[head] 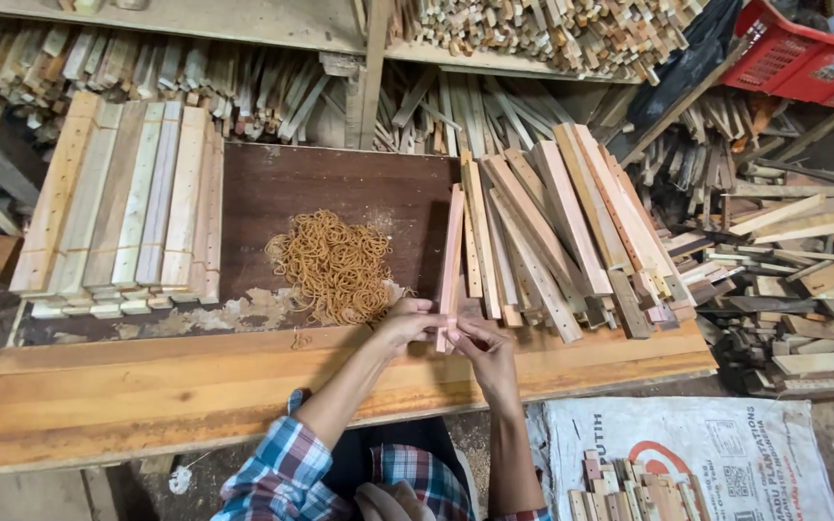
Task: The person repeatedly picks up two wooden slats, aligns them, and secures them with a rubber band. The person then places the bundled slats into a stack on the left side of the table. The process is repeated for multiple pairs of slats.
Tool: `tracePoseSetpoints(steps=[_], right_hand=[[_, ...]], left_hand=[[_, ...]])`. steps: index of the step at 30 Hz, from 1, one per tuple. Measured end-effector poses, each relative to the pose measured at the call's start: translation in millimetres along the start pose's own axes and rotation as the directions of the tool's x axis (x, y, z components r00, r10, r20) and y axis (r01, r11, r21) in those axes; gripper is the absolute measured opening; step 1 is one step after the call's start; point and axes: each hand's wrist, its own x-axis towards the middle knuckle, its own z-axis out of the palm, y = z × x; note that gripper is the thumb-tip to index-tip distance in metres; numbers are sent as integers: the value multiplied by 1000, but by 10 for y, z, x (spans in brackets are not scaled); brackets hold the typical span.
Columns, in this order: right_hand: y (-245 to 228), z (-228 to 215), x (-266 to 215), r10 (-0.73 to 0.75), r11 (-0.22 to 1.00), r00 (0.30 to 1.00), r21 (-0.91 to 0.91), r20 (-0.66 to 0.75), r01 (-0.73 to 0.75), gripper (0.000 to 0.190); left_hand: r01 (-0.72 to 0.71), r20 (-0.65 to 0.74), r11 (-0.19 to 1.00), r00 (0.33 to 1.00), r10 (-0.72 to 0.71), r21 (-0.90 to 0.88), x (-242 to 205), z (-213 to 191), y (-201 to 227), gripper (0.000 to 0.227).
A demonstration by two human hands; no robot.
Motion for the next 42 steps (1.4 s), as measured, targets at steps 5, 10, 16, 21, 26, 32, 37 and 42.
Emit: tracePoseSetpoints(steps=[5,10,16,21,26,32,37,42], right_hand=[[35,110,151,-81,997,993,0,85,82,27],[220,148,663,-36,868,979,491,203,-70,30],[827,106,1047,104,855,975,483,197,-189,39],[970,325,798,207,900,951,337,228,-276,46],[1136,384,786,157,915,979,353,128,-193,35],[1086,396,656,163,919,980,342,118,-194,35],[1078,397,671,160,918,981,351,105,-187,30],[1112,401,695,147,919,982,351,117,-179,25]], left_hand=[[-108,-52,947,990,129,301,-522,-256,87,74],[-125,-76,660,960,268,741,-1256,-577,305,54],[301,-325,126,904,277,945,-1787,-1215,583,25],[414,-397,19,858,326,910,-2037,-1403,701,23],[375,-380,70,894,237,925,-2129,-895,1134,45],[-80,53,33,864,500,996,-1253,-445,481,62],[-141,113,11,837,535,990,-837,-391,277,47],[-118,67,76,874,481,990,-742,-450,162,43]])
